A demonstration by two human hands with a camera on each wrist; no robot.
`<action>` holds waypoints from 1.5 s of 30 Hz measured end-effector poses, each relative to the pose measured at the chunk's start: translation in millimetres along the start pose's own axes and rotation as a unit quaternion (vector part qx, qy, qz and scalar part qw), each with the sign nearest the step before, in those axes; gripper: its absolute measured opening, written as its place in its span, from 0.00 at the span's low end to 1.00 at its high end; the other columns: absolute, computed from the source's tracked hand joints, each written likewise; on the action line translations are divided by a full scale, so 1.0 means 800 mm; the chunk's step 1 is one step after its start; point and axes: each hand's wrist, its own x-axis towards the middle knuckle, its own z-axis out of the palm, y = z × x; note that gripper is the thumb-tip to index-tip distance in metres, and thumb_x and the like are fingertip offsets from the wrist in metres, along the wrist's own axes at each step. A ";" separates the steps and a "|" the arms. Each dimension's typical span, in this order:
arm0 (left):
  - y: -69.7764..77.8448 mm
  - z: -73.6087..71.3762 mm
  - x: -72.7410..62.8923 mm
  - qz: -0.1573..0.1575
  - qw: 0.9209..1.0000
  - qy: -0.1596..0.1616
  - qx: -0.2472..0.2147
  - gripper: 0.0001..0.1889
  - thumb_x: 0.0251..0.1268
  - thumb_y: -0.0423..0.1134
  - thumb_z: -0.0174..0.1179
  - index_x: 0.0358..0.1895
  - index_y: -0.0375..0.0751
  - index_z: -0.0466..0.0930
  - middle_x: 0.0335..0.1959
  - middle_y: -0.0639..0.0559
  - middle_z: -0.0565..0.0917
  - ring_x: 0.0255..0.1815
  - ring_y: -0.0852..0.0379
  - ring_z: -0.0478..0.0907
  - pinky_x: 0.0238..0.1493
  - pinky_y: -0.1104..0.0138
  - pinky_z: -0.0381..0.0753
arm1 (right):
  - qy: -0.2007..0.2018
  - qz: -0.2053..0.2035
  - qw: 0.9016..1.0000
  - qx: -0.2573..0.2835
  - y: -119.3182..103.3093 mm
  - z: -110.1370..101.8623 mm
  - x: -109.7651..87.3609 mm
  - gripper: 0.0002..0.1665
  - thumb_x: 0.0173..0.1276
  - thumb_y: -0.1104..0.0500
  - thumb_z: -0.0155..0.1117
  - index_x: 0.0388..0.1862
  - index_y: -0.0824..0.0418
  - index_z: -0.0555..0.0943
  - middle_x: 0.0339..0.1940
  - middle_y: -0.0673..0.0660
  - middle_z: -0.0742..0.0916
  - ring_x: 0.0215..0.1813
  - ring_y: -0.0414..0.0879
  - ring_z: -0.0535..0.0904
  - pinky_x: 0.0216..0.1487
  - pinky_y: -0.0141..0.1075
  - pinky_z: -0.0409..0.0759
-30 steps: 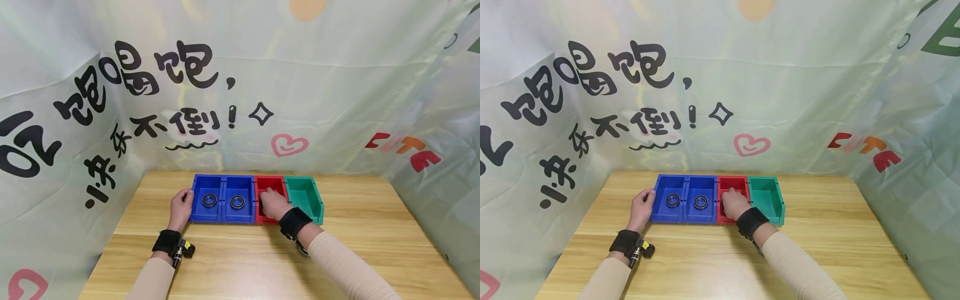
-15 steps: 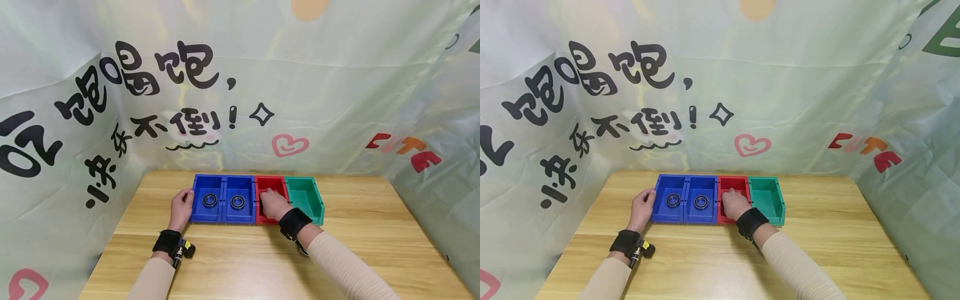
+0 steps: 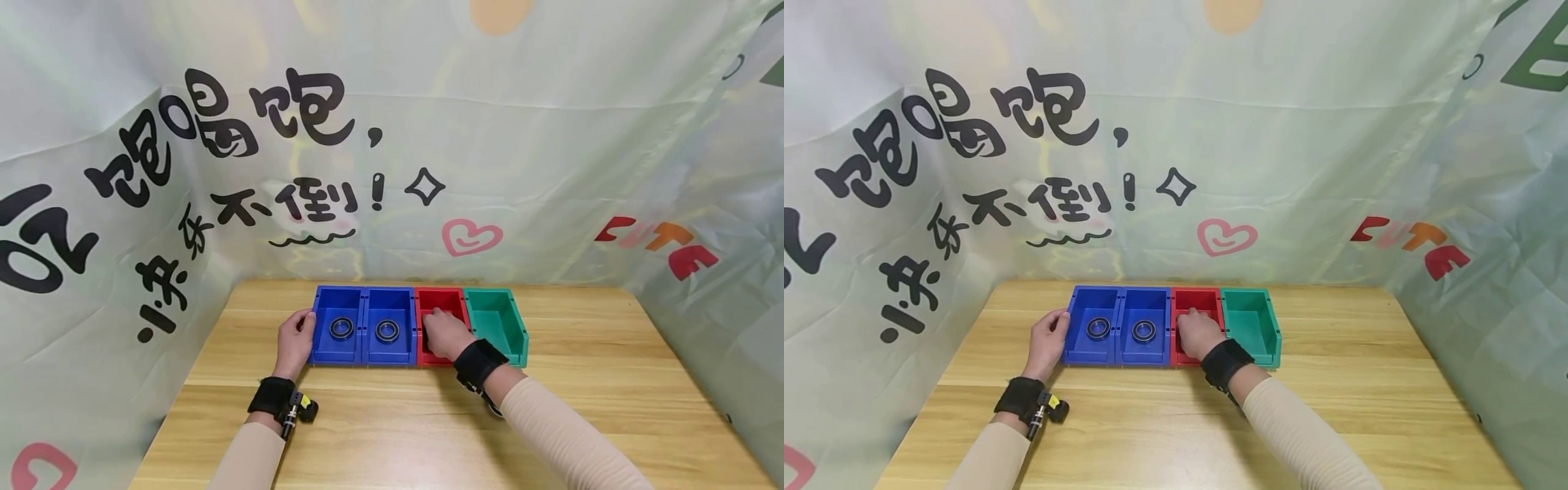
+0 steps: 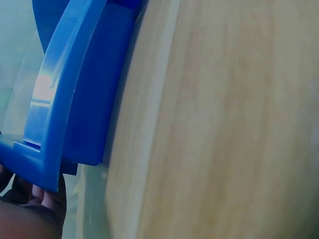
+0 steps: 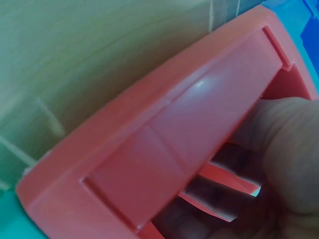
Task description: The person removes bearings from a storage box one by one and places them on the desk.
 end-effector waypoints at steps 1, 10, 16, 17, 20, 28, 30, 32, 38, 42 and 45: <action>0.000 0.000 0.000 0.000 1.000 0.000 -0.001 0.20 0.74 0.47 0.50 0.55 0.36 0.79 0.44 0.42 0.80 0.40 0.49 0.72 0.44 0.60 0.71 | 0.001 0.000 1.000 -0.001 0.000 0.000 0.000 0.16 0.59 0.62 0.69 0.47 0.63 0.80 0.41 0.61 0.80 0.41 0.52 0.76 0.47 0.48 0.80; 0.001 -0.001 -0.002 -0.008 1.000 -0.003 -0.007 0.20 0.74 0.47 0.49 0.55 0.36 0.78 0.46 0.42 0.79 0.42 0.49 0.72 0.45 0.60 0.71 | 0.008 0.000 1.000 -0.005 0.001 0.004 0.001 0.16 0.59 0.62 0.70 0.46 0.63 0.80 0.40 0.61 0.80 0.40 0.52 0.76 0.47 0.48 0.80; 0.001 -0.001 -0.001 -0.008 1.000 -0.001 -0.004 0.20 0.74 0.48 0.50 0.55 0.36 0.78 0.45 0.42 0.79 0.41 0.49 0.72 0.44 0.61 0.71 | 0.006 0.002 1.000 -0.005 0.003 0.005 0.002 0.16 0.60 0.62 0.69 0.47 0.62 0.80 0.41 0.61 0.80 0.41 0.51 0.76 0.47 0.47 0.80; 0.000 -0.001 -0.001 -0.008 1.000 0.000 -0.002 0.20 0.74 0.48 0.50 0.55 0.36 0.79 0.45 0.42 0.80 0.41 0.49 0.72 0.44 0.61 0.71 | 0.005 0.002 1.000 -0.005 0.003 0.006 0.003 0.16 0.60 0.62 0.69 0.47 0.62 0.80 0.41 0.60 0.80 0.41 0.51 0.76 0.47 0.47 0.80; 0.000 0.000 -0.001 -0.005 1.000 0.003 0.001 0.19 0.74 0.47 0.50 0.55 0.36 0.79 0.44 0.42 0.80 0.41 0.50 0.72 0.44 0.62 0.71 | 0.005 0.002 1.000 -0.005 0.003 0.006 0.003 0.16 0.60 0.61 0.69 0.47 0.62 0.80 0.41 0.61 0.80 0.41 0.52 0.76 0.48 0.48 0.79; -0.001 0.001 -0.001 -0.003 1.000 0.004 -0.003 0.19 0.74 0.46 0.50 0.54 0.36 0.79 0.44 0.42 0.80 0.41 0.49 0.72 0.44 0.61 0.71 | 0.003 0.003 1.000 -0.003 0.004 0.006 0.002 0.17 0.59 0.61 0.70 0.47 0.62 0.80 0.40 0.60 0.80 0.42 0.52 0.76 0.48 0.48 0.79; 0.000 0.001 -0.001 -0.002 1.000 0.003 -0.002 0.19 0.74 0.46 0.50 0.54 0.35 0.79 0.44 0.41 0.80 0.41 0.49 0.72 0.44 0.61 0.71 | 0.003 0.001 1.000 -0.003 0.005 0.007 0.003 0.17 0.59 0.61 0.70 0.47 0.62 0.80 0.40 0.60 0.80 0.42 0.51 0.76 0.48 0.48 0.79; 0.000 0.000 -0.001 -0.003 1.000 0.001 -0.003 0.19 0.74 0.46 0.50 0.54 0.35 0.79 0.44 0.41 0.80 0.41 0.49 0.72 0.44 0.60 0.71 | 0.004 -0.001 1.000 -0.004 0.005 0.008 0.003 0.16 0.59 0.61 0.70 0.47 0.62 0.80 0.40 0.60 0.80 0.42 0.52 0.76 0.49 0.48 0.79; 0.001 0.000 -0.001 -0.004 1.000 -0.003 -0.004 0.20 0.74 0.47 0.49 0.55 0.36 0.78 0.44 0.41 0.79 0.41 0.49 0.71 0.44 0.61 0.70 | 0.004 -0.002 1.000 -0.005 0.004 0.007 0.004 0.15 0.60 0.62 0.69 0.46 0.62 0.80 0.40 0.60 0.80 0.42 0.52 0.76 0.50 0.48 0.78; 0.002 -0.001 -0.001 -0.003 1.000 -0.004 -0.005 0.20 0.74 0.47 0.50 0.55 0.36 0.79 0.43 0.41 0.79 0.40 0.49 0.71 0.43 0.61 0.70 | 0.002 -0.002 1.000 -0.007 0.003 0.005 0.002 0.15 0.60 0.62 0.69 0.46 0.62 0.80 0.40 0.60 0.81 0.42 0.52 0.76 0.50 0.48 0.78; 0.002 0.000 0.000 -0.002 1.000 -0.003 -0.005 0.20 0.74 0.47 0.50 0.55 0.35 0.79 0.43 0.41 0.79 0.40 0.49 0.71 0.43 0.61 0.70 | 0.000 -0.001 1.000 -0.005 0.003 0.005 0.001 0.16 0.60 0.62 0.69 0.47 0.62 0.80 0.41 0.60 0.81 0.43 0.52 0.76 0.51 0.48 0.78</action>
